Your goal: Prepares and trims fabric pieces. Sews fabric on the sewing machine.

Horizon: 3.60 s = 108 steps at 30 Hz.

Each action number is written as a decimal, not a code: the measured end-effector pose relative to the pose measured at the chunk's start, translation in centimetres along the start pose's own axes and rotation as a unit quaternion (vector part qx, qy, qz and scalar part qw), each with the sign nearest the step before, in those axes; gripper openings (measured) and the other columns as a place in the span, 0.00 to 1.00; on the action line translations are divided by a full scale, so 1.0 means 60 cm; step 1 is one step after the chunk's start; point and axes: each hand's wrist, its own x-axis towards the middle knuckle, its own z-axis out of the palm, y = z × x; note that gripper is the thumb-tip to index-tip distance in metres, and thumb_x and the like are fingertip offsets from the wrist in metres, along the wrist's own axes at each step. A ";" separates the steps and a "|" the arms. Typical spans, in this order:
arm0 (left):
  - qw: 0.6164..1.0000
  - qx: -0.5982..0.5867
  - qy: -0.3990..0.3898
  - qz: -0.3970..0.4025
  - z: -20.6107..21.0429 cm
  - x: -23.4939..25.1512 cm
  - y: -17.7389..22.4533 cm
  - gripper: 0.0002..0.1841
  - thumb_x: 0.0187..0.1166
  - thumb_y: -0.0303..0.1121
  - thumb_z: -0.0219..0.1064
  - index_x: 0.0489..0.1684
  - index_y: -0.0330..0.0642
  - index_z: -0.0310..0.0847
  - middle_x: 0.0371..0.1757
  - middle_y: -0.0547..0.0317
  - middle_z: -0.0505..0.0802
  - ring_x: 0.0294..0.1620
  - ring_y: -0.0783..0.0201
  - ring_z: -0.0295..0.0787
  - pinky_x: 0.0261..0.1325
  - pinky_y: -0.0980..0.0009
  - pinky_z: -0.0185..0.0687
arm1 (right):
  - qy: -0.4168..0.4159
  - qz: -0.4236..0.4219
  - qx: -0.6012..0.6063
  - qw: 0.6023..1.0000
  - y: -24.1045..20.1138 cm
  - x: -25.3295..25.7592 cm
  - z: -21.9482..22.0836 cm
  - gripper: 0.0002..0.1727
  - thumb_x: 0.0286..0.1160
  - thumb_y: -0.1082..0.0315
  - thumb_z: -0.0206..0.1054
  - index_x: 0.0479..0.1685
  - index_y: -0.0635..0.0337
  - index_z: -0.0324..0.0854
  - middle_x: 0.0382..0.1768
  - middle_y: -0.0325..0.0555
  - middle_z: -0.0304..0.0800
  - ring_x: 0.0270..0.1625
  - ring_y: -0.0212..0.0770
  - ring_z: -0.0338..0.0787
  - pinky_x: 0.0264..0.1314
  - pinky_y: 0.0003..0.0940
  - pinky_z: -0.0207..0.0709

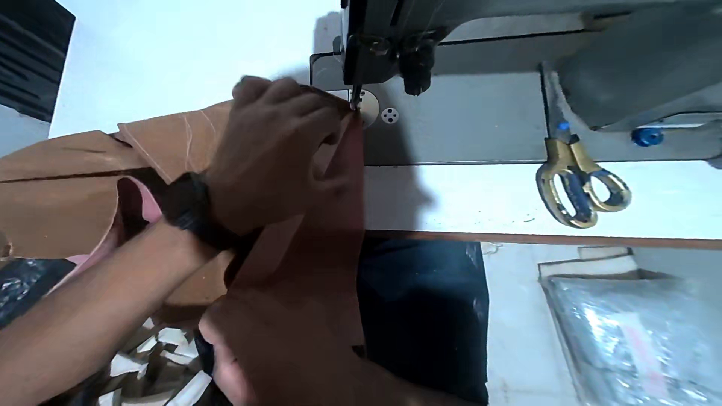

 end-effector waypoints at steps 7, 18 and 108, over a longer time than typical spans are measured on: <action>0.984 -0.132 -0.050 -0.107 0.034 0.000 -0.047 0.25 0.70 0.49 0.76 0.68 0.58 0.84 0.41 0.68 0.93 0.46 0.64 0.88 0.65 0.46 0.81 | 0.076 0.100 -0.070 0.990 0.087 -0.048 -0.206 0.14 0.81 0.54 0.69 0.60 0.44 0.88 0.49 0.29 0.94 0.48 0.29 0.93 0.52 0.34 0.92; 0.978 -0.180 0.102 -0.014 0.088 -0.027 -0.049 0.10 0.80 0.47 0.68 0.47 0.59 0.93 0.50 0.69 0.91 0.60 0.64 0.82 0.69 0.54 0.72 | 0.068 0.285 -0.439 0.850 0.215 -0.100 -0.481 0.42 0.69 0.30 0.65 0.85 0.36 0.68 0.71 0.60 0.78 0.66 0.67 0.82 0.58 0.74 0.75; 0.970 0.027 0.142 -0.194 -0.098 -0.095 -0.220 0.27 0.79 0.53 0.69 0.69 0.46 0.83 0.65 0.41 0.86 0.68 0.41 0.81 0.73 0.37 0.73 | 0.150 0.218 0.191 0.945 0.089 -0.127 0.001 0.17 0.83 0.58 0.67 0.66 0.47 0.82 0.47 0.35 0.91 0.46 0.33 0.91 0.48 0.35 0.91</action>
